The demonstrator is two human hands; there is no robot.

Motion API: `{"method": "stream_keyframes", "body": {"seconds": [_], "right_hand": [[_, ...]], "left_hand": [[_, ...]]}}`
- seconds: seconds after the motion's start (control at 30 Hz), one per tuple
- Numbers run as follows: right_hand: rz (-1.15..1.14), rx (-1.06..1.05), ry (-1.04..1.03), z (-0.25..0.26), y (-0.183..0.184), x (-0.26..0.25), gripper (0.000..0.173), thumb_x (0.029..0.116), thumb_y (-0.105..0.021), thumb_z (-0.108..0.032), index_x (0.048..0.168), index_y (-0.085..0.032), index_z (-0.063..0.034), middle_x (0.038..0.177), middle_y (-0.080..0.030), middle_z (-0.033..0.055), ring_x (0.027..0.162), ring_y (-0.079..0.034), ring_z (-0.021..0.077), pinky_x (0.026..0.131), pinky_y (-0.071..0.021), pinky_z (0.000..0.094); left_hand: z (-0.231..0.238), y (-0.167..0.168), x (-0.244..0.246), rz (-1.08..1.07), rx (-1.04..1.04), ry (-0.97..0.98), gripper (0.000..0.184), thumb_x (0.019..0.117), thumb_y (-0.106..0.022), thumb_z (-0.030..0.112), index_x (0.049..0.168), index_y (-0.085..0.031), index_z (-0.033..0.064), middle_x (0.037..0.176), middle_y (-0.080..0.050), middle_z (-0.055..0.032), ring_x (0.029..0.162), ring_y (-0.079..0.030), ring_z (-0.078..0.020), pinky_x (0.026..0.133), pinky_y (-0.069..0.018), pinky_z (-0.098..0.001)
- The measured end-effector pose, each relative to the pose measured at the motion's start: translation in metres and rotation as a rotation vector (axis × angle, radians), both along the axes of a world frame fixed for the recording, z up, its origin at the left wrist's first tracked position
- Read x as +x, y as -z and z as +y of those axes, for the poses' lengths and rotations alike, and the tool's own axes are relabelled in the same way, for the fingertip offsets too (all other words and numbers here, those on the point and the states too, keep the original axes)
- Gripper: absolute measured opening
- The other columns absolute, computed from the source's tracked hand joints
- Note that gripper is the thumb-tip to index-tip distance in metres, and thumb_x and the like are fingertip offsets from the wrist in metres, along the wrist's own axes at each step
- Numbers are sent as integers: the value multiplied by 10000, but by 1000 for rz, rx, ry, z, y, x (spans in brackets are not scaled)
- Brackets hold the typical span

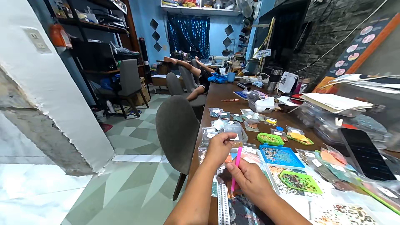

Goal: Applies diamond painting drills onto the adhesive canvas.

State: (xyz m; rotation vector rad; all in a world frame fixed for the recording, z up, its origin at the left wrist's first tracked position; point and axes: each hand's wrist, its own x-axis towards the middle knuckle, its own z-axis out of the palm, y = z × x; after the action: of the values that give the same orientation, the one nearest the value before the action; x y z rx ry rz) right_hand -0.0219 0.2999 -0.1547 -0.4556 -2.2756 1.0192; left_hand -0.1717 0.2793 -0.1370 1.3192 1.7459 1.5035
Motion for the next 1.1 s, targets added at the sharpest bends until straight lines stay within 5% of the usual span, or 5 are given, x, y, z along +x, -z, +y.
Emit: {"method": "stream_keyframes", "body": {"seconds": [0.47,0.7,0.87,1.1], "right_hand": [[39,69,-16,1,6,-1,432,1066,-471,-450,865,-616,-95,596,-519,-64,513,-526,-11,496,-454,175],[124,315,-87,1,9,3,477,1074,-458,-468,855,-608,-72,563,-522,-2,487,-520,49,462,-427,221],[149,170,-69,3,6,8,434,1065,-495,-435,845,-617,-82,583,-539,-48,506,-532,-35,477,-451,146],[189,246,-168,5,11,9,461,1081,-463,-444,856,-584,-61,582,-531,-3,507,-529,6,479,-442,174]], "left_hand": [[2,4,0,9,19,14,270,986,-581,-27,1215,-703,44,1142,-687,-89,876,-626,-131,800,-522,-319],[2,2,-1,-12,9,21,267,986,-582,-27,1216,-701,39,1103,-676,-91,870,-613,-129,803,-519,-307],[1,1,1,-10,6,15,271,988,-585,-27,1227,-693,38,1148,-676,-98,895,-624,-138,823,-520,-321],[3,2,0,3,20,23,270,981,-584,-29,1218,-698,33,1095,-680,-79,850,-604,-112,790,-511,-293]]}}
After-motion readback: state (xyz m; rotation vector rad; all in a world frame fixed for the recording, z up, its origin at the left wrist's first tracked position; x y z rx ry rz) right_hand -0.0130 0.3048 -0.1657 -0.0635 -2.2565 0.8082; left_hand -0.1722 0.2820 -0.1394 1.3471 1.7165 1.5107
